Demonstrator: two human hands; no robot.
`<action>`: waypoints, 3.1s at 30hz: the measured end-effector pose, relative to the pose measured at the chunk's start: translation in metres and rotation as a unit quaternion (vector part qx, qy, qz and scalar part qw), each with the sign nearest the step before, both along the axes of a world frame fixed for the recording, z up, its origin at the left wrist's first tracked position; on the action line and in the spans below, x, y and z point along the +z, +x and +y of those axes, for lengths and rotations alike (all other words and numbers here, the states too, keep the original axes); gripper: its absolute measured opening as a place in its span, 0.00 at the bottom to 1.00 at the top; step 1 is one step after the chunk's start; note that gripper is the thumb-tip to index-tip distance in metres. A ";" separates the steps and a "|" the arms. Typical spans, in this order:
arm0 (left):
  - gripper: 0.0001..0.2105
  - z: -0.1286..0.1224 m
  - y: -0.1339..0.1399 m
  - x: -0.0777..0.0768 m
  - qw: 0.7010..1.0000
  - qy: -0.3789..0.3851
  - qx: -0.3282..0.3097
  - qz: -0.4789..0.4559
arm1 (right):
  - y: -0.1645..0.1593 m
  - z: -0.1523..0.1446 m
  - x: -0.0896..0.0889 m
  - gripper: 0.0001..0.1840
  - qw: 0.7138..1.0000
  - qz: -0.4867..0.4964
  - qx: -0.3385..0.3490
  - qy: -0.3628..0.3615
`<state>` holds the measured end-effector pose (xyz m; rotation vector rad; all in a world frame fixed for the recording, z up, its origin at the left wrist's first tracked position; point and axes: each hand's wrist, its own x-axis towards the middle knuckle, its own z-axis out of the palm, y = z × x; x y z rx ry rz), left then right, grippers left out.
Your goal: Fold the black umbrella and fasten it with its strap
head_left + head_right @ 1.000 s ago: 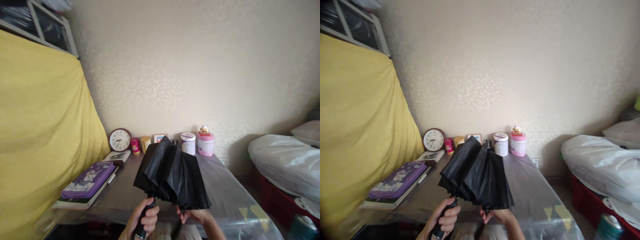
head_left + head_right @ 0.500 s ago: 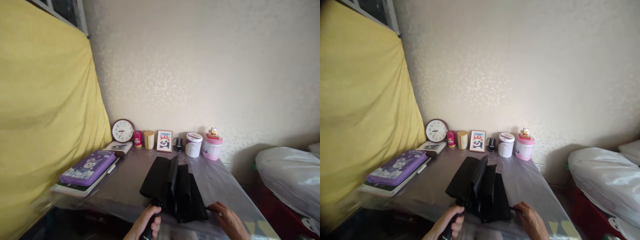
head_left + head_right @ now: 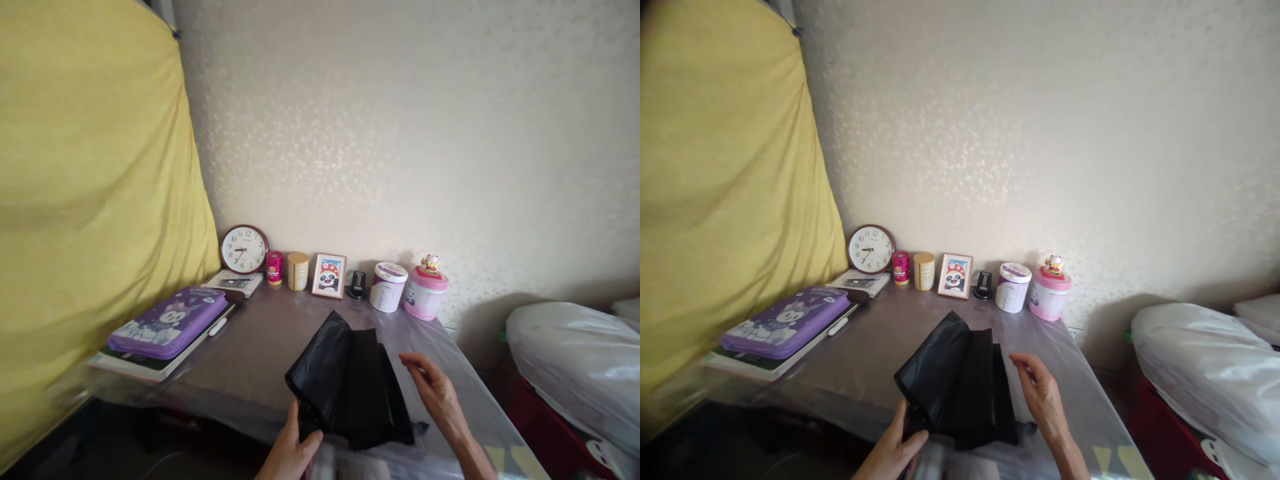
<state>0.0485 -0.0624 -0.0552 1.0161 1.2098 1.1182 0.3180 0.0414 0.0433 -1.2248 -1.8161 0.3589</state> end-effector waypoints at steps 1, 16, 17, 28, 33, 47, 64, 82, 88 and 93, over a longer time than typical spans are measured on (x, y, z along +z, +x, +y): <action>0.32 0.001 -0.001 -0.002 0.999 0.019 0.014 0.049 | -0.009 0.004 0.006 0.19 1.000 0.000 0.012 0.003; 0.26 0.006 -0.020 -0.008 0.975 0.104 -0.075 0.180 | -0.097 0.094 0.042 0.19 0.969 -0.041 0.216 -0.113; 0.26 0.007 -0.020 -0.009 0.977 0.101 -0.073 0.176 | -0.101 0.100 0.042 0.19 0.962 -0.033 0.236 -0.131; 0.27 0.012 -0.027 -0.026 0.982 0.090 -0.055 0.154 | -0.117 0.136 0.033 0.13 0.931 0.002 0.293 -0.220; 0.26 0.013 -0.027 -0.024 0.977 0.090 -0.065 0.180 | -0.118 0.139 0.030 0.15 0.934 0.021 0.281 -0.219; 0.30 0.003 -0.018 0.004 0.932 0.014 -0.063 0.357 | -0.122 0.127 0.027 0.21 0.921 0.055 0.283 -0.261; 0.29 -0.006 0.002 0.020 0.876 -0.011 -0.049 0.480 | -0.124 0.142 -0.003 0.18 0.956 -0.116 0.217 -0.160; 0.36 -0.019 0.031 0.037 0.859 0.002 -0.071 0.506 | -0.103 0.132 -0.019 0.14 0.957 -0.268 0.056 -0.092; 0.34 -0.015 0.031 0.032 0.854 -0.013 -0.096 0.511 | -0.105 0.116 -0.007 0.11 0.952 -0.299 0.017 -0.066; 0.33 -0.018 0.032 0.036 0.863 -0.014 -0.080 0.498 | -0.112 0.064 0.017 0.14 0.954 -0.290 0.055 0.043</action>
